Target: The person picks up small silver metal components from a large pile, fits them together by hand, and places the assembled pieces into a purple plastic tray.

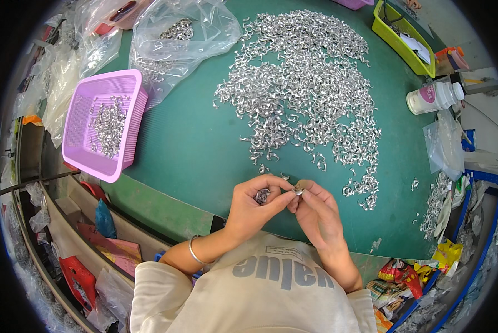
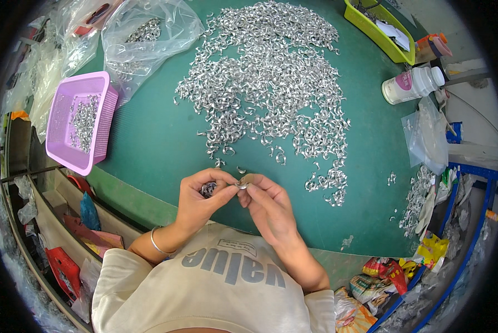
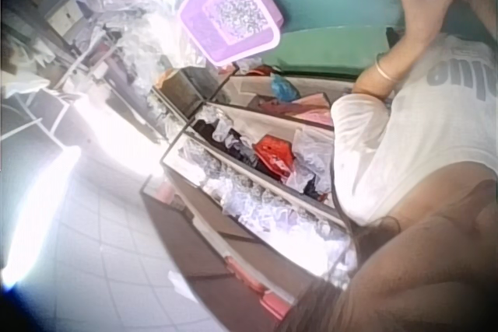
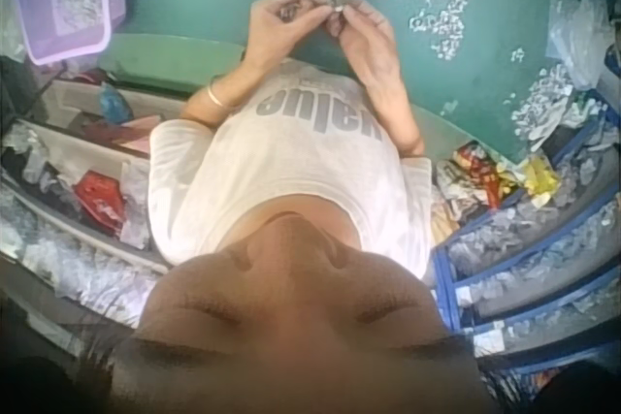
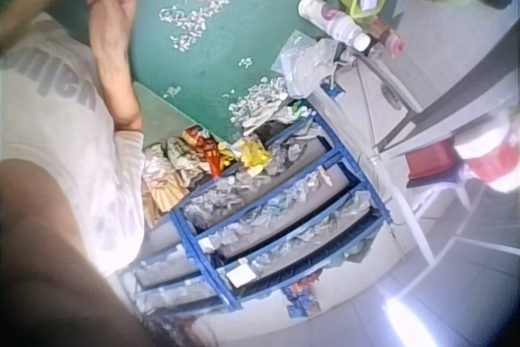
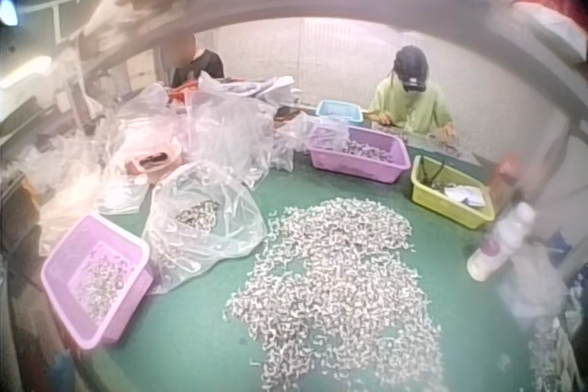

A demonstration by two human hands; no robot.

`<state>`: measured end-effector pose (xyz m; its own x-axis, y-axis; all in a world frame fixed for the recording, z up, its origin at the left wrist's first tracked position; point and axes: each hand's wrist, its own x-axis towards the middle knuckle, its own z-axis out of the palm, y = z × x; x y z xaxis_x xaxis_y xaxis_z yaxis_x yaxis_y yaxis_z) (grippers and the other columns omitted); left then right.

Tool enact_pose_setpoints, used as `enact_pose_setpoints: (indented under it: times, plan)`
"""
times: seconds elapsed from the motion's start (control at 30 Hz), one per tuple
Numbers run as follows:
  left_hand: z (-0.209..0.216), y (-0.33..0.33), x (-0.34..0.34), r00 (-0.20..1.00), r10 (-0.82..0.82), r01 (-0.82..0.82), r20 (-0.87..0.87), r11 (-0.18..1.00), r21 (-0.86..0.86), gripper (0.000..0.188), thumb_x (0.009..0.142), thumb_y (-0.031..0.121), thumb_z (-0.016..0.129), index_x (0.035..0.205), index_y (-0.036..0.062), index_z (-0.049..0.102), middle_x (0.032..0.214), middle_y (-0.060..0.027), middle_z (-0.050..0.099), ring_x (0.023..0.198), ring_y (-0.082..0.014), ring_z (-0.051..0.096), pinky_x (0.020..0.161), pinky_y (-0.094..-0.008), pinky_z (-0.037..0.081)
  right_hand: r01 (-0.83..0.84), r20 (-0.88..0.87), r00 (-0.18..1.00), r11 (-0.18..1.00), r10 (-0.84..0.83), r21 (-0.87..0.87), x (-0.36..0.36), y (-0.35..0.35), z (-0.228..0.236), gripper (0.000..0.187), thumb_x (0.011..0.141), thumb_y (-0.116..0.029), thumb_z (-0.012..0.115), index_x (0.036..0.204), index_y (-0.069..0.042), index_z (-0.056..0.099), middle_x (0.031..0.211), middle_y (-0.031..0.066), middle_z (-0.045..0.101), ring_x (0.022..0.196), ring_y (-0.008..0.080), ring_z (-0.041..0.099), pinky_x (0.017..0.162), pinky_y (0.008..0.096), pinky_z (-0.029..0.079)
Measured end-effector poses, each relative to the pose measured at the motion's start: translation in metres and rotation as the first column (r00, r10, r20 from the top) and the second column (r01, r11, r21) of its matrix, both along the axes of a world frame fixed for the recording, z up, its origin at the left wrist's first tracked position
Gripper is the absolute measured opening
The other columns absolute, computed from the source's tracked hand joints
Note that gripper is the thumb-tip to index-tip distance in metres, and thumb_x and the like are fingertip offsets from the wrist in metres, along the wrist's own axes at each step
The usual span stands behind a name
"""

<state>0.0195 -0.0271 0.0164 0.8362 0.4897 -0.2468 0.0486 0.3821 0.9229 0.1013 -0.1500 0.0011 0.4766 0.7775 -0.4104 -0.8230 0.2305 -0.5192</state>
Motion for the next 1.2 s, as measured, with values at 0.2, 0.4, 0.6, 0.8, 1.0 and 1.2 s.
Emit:
enact_pose_setpoints:
  times: [0.2, 0.4, 0.6, 0.8, 1.0, 1.2]
  plan:
    - [0.005, 0.0, 0.001, 1.0, -0.02, 0.02, 0.0, 0.996, -0.081, 0.008, 0.075, -0.001, 0.063, 0.082, -0.0026, 0.06, 0.06, 0.0058, 0.041, 0.056, -0.0009, 0.035, 0.05, -0.0163, 0.028, -0.017, -0.136, 0.991, 1.0, 0.018, 0.011, 0.0, 0.002, 0.007, 0.017, 0.087, -0.01, 0.048, 0.097, 0.002, 0.054, 0.084, 0.0062, 0.056, 0.075, 0.0133, 0.051, 0.068, 0.0253, 0.039]
    - [0.006, 0.002, 0.002, 0.999, -0.041, 0.039, -0.005, 0.987, -0.155, 0.005, 0.076, 0.001, 0.062, 0.08, -0.0018, 0.06, 0.061, 0.005, 0.046, 0.055, -0.001, 0.038, 0.049, -0.016, 0.029, -0.025, -0.157, 0.987, 0.999, 0.03, 0.033, 0.0, 0.002, 0.005, 0.018, 0.086, -0.01, 0.048, 0.1, 0.001, 0.053, 0.084, 0.0058, 0.057, 0.075, 0.0125, 0.051, 0.068, 0.0246, 0.039]
    - [0.003, 0.037, -0.011, 0.971, 0.237, -0.236, -0.021, 0.97, 0.052, 0.009, 0.075, 0.004, 0.064, 0.083, 0.0, 0.062, 0.073, 0.0008, 0.058, 0.061, -0.003, 0.048, 0.054, -0.0151, 0.037, 0.197, 0.481, 0.876, 0.942, -0.045, -0.271, 0.007, 0.007, 0.003, 0.019, 0.08, -0.001, 0.055, 0.099, -0.002, 0.056, 0.089, 0.0043, 0.058, 0.076, 0.0112, 0.05, 0.07, 0.0227, 0.038]
    - [0.013, 0.154, -0.047, 0.601, 0.767, -0.736, 0.224, 0.423, 0.528, 0.016, 0.079, 0.012, 0.063, 0.089, -0.0004, 0.062, 0.058, 0.0064, 0.046, 0.047, -0.0007, 0.032, 0.042, -0.0156, 0.022, 0.407, 0.871, -0.034, 0.803, 0.49, -0.436, 0.013, 0.014, -0.008, 0.024, 0.069, -0.001, 0.064, 0.092, -0.005, 0.06, 0.085, 0.0055, 0.055, 0.079, 0.0222, 0.048, 0.07, 0.0313, 0.036]
    - [0.006, 0.206, -0.09, 0.506, 0.85, -0.678, 0.146, 0.287, 0.677, 0.026, 0.081, 0.01, 0.061, 0.103, -0.0029, 0.058, 0.057, 0.0074, 0.039, 0.049, -0.0004, 0.031, 0.044, -0.016, 0.021, 0.459, 0.829, -0.183, 0.791, 0.529, -0.403, 0.013, 0.017, -0.023, 0.014, 0.069, -0.003, 0.064, 0.083, -0.006, 0.06, 0.08, 0.0027, 0.054, 0.078, 0.0208, 0.047, 0.068, 0.031, 0.032]
    - [0.009, 0.115, -0.039, 0.781, 0.621, -0.402, -0.069, 0.583, 0.706, 0.014, 0.079, 0.009, 0.059, 0.09, 0.0013, 0.064, 0.079, 0.0003, 0.059, 0.066, -0.0042, 0.046, 0.06, -0.0194, 0.038, 0.393, 0.929, -0.023, 0.858, 0.369, -0.33, 0.015, 0.013, -0.01, 0.01, 0.07, -0.001, 0.062, 0.079, -0.005, 0.061, 0.077, 0.0034, 0.056, 0.073, 0.0209, 0.049, 0.066, 0.0306, 0.033]
